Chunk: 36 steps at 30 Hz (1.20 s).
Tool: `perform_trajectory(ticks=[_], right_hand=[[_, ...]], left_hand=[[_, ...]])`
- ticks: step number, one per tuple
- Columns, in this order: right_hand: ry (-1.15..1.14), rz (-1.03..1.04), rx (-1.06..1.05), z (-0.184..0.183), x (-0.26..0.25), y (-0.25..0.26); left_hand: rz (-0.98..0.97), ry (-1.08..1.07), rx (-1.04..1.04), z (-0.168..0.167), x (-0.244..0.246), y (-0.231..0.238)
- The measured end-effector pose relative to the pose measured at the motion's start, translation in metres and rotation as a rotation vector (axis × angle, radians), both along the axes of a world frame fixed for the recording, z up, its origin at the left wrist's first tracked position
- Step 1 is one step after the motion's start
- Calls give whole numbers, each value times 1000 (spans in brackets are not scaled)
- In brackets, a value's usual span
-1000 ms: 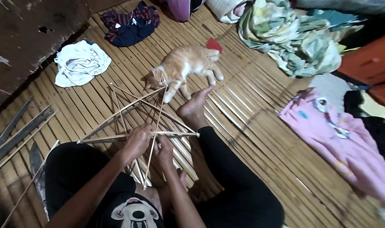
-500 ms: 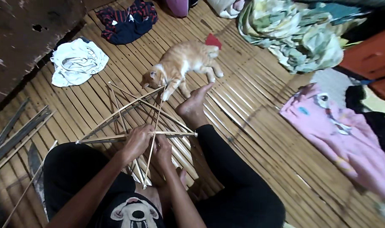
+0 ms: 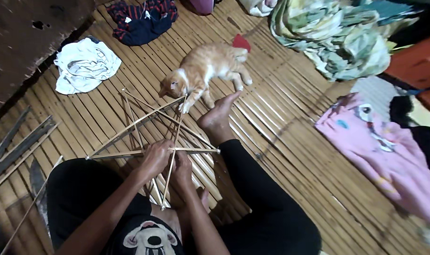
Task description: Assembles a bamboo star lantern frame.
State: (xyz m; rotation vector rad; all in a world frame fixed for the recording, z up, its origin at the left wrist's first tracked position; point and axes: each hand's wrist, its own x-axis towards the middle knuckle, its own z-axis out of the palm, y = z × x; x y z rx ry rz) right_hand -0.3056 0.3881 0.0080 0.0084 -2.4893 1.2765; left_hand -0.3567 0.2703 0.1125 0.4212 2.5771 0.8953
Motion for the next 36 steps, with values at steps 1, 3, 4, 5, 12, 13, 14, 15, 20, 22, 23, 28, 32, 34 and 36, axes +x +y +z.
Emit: perform_trajectory(ticks=[1,3,4,5,12,13,14,15,20,22,23,28,32,34,36], right_hand=[[-12,-2,-3,-2,0,0],[-49,-5,-16,-6,2,-1],[-71,-6,-21,-9,3,-1],[-95,-9,-22,-11,5,-2],[-246,18,-31,-15,12,-1],[-254,25,-43,-15,12,1],[-249,32,-55,-17,12,2],[-237,31,-60,-19,11,4],[-897,82,30,103,-22,-2],[-956,78,61,130,-28,-10],[-968,84,67,138,-30,-12],[-982,84,107,148,-33,-24],[-1015,127,193,153,-38,-27],[-1054,164,260,164,-42,-32],[-1077,189,331,172,-46,-39]], left_hand=[[-1,-17,-6,-1,-1,1],[-8,-67,-32,-2,-4,3],[-14,-99,-51,-3,-5,3],[-24,-132,-70,-5,-5,4],[-60,-221,-128,-11,-4,8],[-62,-200,-123,-12,-4,7],[-53,-152,-103,-13,-1,3],[-23,-68,-55,-16,5,-2],[395,349,180,-35,60,-47],[427,282,85,-37,80,-62],[415,239,37,-37,87,-66],[375,233,-101,-42,85,-61],[358,19,-244,-43,69,-58],[363,-26,-258,-42,64,-55],[364,-46,-276,-42,60,-52]])
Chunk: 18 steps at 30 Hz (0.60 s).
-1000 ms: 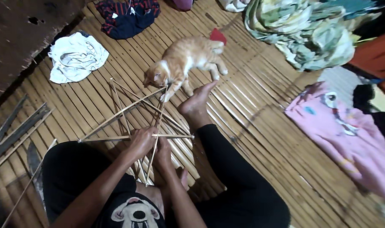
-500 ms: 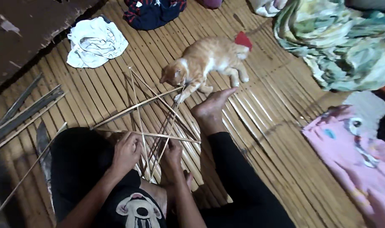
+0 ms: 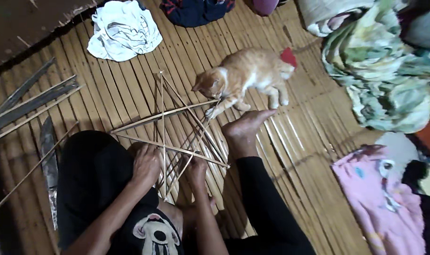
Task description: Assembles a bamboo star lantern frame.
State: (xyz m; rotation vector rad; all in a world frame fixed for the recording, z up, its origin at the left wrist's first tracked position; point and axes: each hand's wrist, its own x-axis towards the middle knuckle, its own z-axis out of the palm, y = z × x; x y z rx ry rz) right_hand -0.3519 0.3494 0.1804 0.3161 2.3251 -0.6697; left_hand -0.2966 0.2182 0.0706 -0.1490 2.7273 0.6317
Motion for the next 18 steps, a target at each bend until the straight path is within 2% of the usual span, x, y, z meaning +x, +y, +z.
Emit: perform_trajectory(ticks=[3,12,15,18], right_hand=[[0,33,13,3,-3,-4],[-38,135,63,20,-9,-11],[-94,177,82,37,-13,-15],[-103,201,82,37,-13,-14]], left_hand=[[-29,-139,-51,-1,-8,2],[-85,-157,-89,-14,-10,7],[-95,-184,-104,-14,-10,6],[-101,-234,-94,-12,-11,6]])
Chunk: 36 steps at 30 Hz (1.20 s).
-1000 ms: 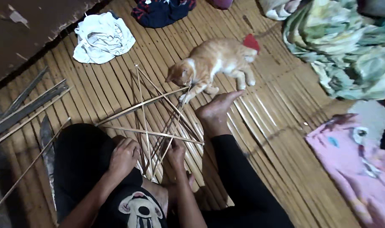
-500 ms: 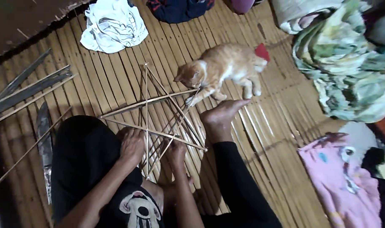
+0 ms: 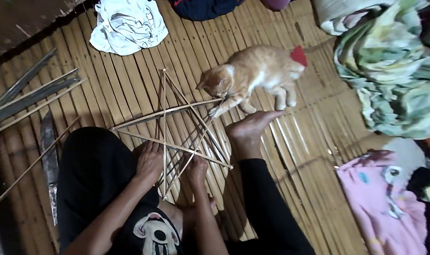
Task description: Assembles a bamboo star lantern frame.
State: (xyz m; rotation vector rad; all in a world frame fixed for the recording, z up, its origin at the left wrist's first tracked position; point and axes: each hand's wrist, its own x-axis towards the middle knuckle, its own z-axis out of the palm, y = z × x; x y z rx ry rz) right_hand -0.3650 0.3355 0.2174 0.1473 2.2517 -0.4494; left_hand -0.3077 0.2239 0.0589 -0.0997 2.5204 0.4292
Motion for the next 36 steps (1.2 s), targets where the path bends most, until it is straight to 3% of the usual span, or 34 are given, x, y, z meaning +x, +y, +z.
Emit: perform_trajectory(ticks=[12,22,24,26,28,30,32,36], right_hand=[[16,-20,-1,0,1,-1],[-34,-49,-27,29,0,-2],[-10,-60,-69,15,4,6],[35,-84,-116,-5,8,15],[40,-108,-143,-7,9,19],[32,-115,-154,0,9,19],[51,-142,-160,-7,12,22],[61,-168,-180,-13,12,31]], left_hand=[[-4,10,-2,0,1,0],[31,46,43,-1,1,-4],[99,160,75,6,6,-5],[162,426,104,18,14,-1],[125,599,185,27,14,7],[5,532,277,32,1,17],[-104,331,325,32,-18,30],[-124,73,269,33,-48,52]])
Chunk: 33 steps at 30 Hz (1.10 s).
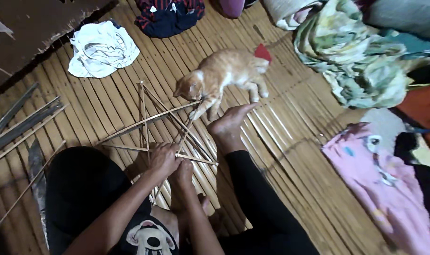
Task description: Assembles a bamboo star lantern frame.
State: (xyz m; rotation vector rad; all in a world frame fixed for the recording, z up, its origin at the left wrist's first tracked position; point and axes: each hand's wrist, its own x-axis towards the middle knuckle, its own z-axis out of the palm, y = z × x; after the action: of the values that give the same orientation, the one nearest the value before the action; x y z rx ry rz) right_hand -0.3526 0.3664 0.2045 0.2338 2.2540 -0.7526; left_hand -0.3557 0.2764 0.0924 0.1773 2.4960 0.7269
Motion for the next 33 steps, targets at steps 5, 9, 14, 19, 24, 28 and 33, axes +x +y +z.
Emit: perform_trajectory(ticks=[5,9,14,19,24,28,33], right_hand=[[-12,18,-6,12,-3,1],[-11,71,0,11,-3,5],[-3,63,12,9,-3,5],[8,51,18,10,-3,2],[-2,26,21,-4,-2,3],[6,13,15,-7,-1,3],[7,33,26,1,0,2]], left_hand=[[75,-149,-15,6,-10,3],[111,-263,48,7,-21,0],[86,-299,23,5,-29,1],[107,-297,46,4,-28,-1],[162,-283,90,4,-26,-2],[158,-290,91,3,-27,-2],[139,-277,101,0,-26,-3]])
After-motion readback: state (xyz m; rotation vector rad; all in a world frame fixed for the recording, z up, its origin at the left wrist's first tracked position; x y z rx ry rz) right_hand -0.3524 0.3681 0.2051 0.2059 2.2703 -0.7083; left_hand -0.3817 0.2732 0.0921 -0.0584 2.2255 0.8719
